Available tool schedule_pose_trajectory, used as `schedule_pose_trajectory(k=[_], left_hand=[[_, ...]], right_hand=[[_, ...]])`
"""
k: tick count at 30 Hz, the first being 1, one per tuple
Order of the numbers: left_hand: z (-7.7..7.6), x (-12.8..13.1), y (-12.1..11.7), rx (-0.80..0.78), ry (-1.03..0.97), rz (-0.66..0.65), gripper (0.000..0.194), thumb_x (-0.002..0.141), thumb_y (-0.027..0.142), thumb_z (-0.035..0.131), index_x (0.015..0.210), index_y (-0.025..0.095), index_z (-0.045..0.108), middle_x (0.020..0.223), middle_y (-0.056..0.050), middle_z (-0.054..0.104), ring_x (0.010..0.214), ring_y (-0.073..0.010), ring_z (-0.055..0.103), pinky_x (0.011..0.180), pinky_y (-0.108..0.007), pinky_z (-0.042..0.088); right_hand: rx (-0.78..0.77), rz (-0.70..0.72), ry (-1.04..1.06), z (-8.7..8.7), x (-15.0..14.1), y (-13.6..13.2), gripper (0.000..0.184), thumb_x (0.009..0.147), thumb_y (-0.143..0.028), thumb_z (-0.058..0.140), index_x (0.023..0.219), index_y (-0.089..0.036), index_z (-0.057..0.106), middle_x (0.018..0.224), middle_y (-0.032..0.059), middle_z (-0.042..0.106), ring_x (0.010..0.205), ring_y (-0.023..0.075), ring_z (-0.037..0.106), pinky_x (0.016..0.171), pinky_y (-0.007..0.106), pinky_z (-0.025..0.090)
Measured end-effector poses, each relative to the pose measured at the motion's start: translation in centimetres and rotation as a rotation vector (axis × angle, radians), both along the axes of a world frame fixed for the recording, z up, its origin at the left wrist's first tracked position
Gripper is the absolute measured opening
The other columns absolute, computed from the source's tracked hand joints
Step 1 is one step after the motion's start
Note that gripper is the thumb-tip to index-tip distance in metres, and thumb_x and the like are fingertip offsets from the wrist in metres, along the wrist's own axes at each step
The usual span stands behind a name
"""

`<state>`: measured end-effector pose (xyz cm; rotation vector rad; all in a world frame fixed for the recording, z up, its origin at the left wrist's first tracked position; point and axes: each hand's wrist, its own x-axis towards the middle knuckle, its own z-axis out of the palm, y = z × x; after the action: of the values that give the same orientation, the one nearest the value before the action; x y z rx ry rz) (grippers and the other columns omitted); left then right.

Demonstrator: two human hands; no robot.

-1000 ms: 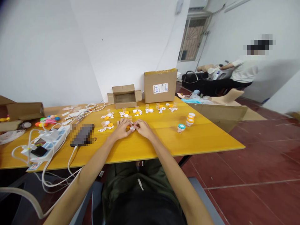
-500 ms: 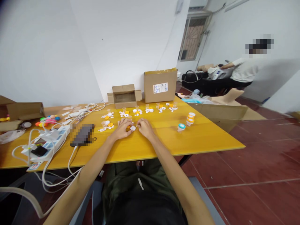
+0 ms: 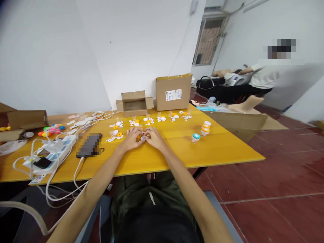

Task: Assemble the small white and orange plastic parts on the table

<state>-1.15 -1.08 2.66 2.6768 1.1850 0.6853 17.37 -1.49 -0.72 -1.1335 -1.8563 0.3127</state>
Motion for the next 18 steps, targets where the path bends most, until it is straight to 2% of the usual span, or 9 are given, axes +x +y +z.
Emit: schedule_pose_trajectory(k=[6, 13, 18], left_hand=[[0.19, 0.05, -0.13, -0.022, 0.028, -0.002, 0.017, 0.086, 0.034, 0.065, 0.101, 0.026, 0.065, 0.126, -0.007, 0.059, 0.122, -0.0313, 0.047, 0.105, -0.051, 0.04], [0.05, -0.02, -0.04, -0.024, 0.014, -0.015, 0.014, 0.084, 0.024, 0.064, 0.098, 0.026, 0.064, 0.126, -0.007, 0.06, 0.121, -0.0308, 0.048, 0.104, -0.05, 0.04], [-0.09, -0.03, 0.11, -0.037, -0.003, -0.021, 0.014, 0.086, 0.026, 0.064, 0.1, 0.026, 0.066, 0.124, -0.007, 0.061, 0.12, -0.0309, 0.048, 0.105, -0.051, 0.039]], right_hand=[[0.0, 0.023, -0.051, -0.1, -0.1, -0.18, 0.009, 0.08, -0.017, 0.069, 0.075, -0.025, 0.069, 0.107, 0.005, 0.069, 0.105, 0.023, 0.064, 0.096, 0.041, 0.053], [-0.004, 0.016, -0.062, -0.04, -0.15, -0.17, 0.014, 0.077, -0.011, 0.067, 0.075, -0.025, 0.069, 0.107, 0.0051, 0.069, 0.106, 0.0229, 0.064, 0.097, 0.04, 0.052], [-0.013, 0.027, -0.038, 0.0, -0.11, -0.17, 0.012, 0.077, -0.013, 0.069, 0.074, -0.025, 0.07, 0.106, 0.0054, 0.069, 0.106, 0.0231, 0.065, 0.097, 0.041, 0.053]])
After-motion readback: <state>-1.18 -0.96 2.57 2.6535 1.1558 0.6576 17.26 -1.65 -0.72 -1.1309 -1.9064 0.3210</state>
